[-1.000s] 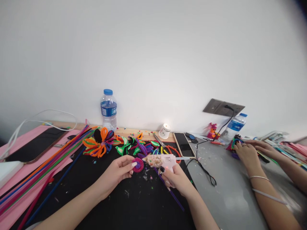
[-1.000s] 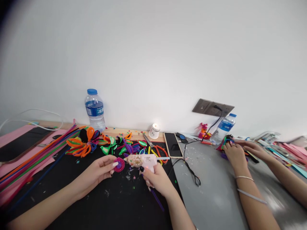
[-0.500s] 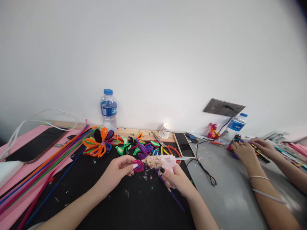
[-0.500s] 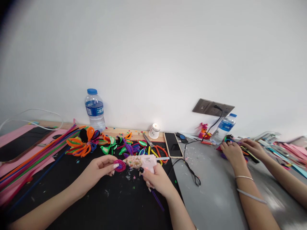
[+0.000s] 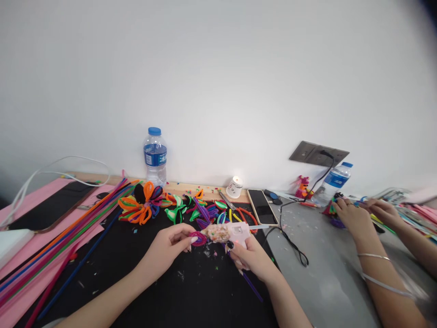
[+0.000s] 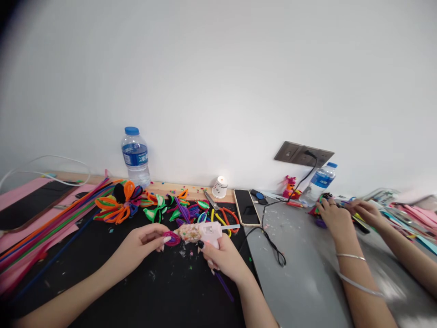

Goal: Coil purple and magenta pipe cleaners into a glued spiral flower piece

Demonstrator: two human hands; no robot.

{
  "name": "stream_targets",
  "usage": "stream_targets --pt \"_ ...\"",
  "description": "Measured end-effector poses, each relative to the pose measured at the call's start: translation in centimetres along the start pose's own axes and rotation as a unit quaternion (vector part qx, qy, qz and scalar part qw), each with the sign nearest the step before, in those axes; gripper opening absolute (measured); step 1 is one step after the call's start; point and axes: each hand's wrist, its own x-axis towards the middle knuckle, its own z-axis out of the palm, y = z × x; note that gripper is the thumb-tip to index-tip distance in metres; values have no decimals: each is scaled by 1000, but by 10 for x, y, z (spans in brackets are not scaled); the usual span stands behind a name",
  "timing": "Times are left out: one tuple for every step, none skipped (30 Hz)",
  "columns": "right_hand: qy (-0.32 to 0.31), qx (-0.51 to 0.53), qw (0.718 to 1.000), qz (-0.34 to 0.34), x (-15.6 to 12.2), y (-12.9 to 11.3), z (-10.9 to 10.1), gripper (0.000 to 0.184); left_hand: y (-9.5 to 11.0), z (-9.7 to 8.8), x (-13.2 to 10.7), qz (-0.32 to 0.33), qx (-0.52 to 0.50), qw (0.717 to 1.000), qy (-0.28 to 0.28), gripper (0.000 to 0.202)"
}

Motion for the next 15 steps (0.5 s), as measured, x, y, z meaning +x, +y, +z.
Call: stream_targets --pt "2 0 1000 1 0 0 0 29 0 0 0 0 0 1000 1 14" --pt "3 0 1000 2 0 -1 0 29 0 0 -1 0 -1 1000 3 13" --pt "4 0 1000 3 0 -1 1 29 0 0 -1 0 -3 1000 3 13" --pt "4 1 1000 2 0 -1 1 29 0 0 -1 0 -5 1000 3 13" --pt "4 3 1000 0 0 -1 1 28 0 0 -1 1 -7 1000 4 14" --pt "2 3 1000 0 1 -1 1 27 -1 0 0 1 -9 1000 6 14" --pt "1 4 1000 1 1 -1 1 27 -1 0 0 1 -11 1000 9 14" --pt "1 6 1000 3 1 -2 1 27 -2 0 0 0 -13 1000 11 14" --pt "3 6 1000 4 0 -2 1 27 -2 0 1 0 -16 1000 14 14" --pt "7 5 1000 4 0 -2 1 27 -2 0 1 0 -19 1000 17 14" --pt "12 1 1000 4 0 -3 1 27 -3 0 1 1 -22 1000 20 14" --pt "16 -4 1000 5 0 -3 1 27 -3 0 2 2 -25 999 22 15" --pt "21 -10 1000 4 0 -4 2 27 -3 0 2 3 -27 999 23 15" --pt "22 -14 1000 6 0 -4 2 28 -3 0 2 3 -29 999 25 15" --pt "23 -15 1000 9 0 -5 2 28 -3 0 2 3 -30 999 26 15"
